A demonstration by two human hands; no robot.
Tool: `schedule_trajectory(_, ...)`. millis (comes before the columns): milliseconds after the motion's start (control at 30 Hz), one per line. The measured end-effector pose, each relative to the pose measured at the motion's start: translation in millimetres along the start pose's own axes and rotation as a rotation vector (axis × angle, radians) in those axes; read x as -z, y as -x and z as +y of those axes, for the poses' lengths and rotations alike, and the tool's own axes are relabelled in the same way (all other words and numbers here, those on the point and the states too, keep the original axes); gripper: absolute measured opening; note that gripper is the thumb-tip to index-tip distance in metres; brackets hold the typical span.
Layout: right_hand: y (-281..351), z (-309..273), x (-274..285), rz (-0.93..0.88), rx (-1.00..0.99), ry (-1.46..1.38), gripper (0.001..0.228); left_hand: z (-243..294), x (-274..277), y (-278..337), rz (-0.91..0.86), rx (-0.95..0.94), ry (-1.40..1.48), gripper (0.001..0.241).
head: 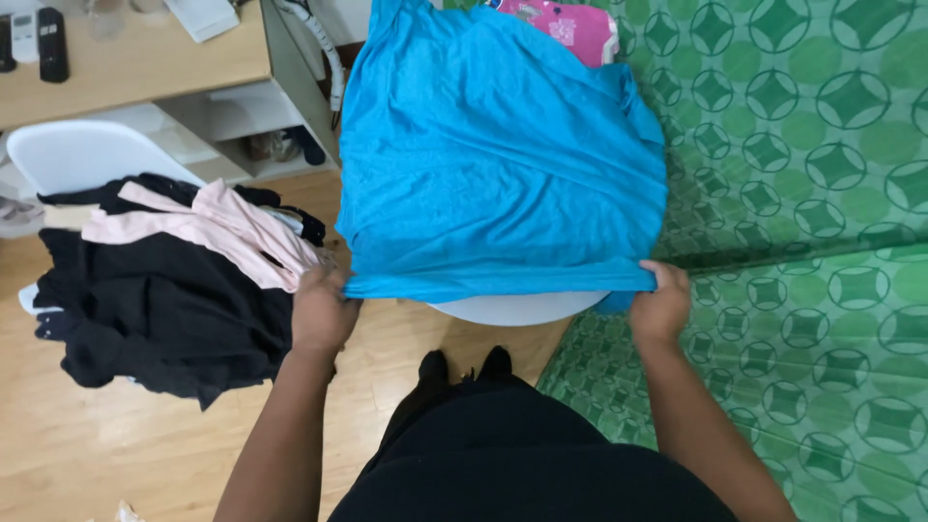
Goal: The person folds a blue t-shirt and a black top by hand on a white round table. They smooth the fabric, fold the sleeves and sides, and then fold the garments into compact rectangles before stacking them.
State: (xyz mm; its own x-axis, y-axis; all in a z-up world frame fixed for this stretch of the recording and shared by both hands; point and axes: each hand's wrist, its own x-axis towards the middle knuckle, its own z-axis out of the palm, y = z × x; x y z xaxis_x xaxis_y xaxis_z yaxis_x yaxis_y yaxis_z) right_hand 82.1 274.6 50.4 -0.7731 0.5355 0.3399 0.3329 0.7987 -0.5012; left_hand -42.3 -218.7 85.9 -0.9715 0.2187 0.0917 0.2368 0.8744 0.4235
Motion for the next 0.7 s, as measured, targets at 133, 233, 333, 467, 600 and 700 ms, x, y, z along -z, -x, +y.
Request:
schedule_trajectory(133, 11.8, 17.5, -1.0, 0.063, -0.062, -0.027, 0.040, -30.0, -5.5, 1.5, 0.095, 0.019, 0.270, 0.031)
schedule_trajectory(233, 17.7, 43.3, -9.8, 0.211, -0.214, -0.064, 0.027, -28.2, 2.5, -1.4, -0.129, 0.221, 0.664, 0.029)
schedule_trajectory(333, 19.4, 61.4, -9.4, 0.309, -0.525, -0.605, 0.026, -30.8, 7.3, -7.4, -0.368, 0.306, 0.825, 0.040)
schedule_trajectory(467, 23.1, 52.8, 9.0, 0.339, -0.543, -0.722, 0.023, -53.8, -2.9, -12.4, -0.227, 0.117, 0.909, 0.033)
schedule_trajectory(600, 28.2, 41.6, 17.6, 0.347, -0.531, -0.756, 0.016, -42.6, 19.3, -23.4, -0.155, -0.003, 0.835, 0.030)
schedule_trajectory(700, 38.3, 55.3, 18.5, 0.412, -0.550, -0.875, 0.015, -27.2, 48.0, -27.6, -0.417, -0.008, 0.633, 0.036)
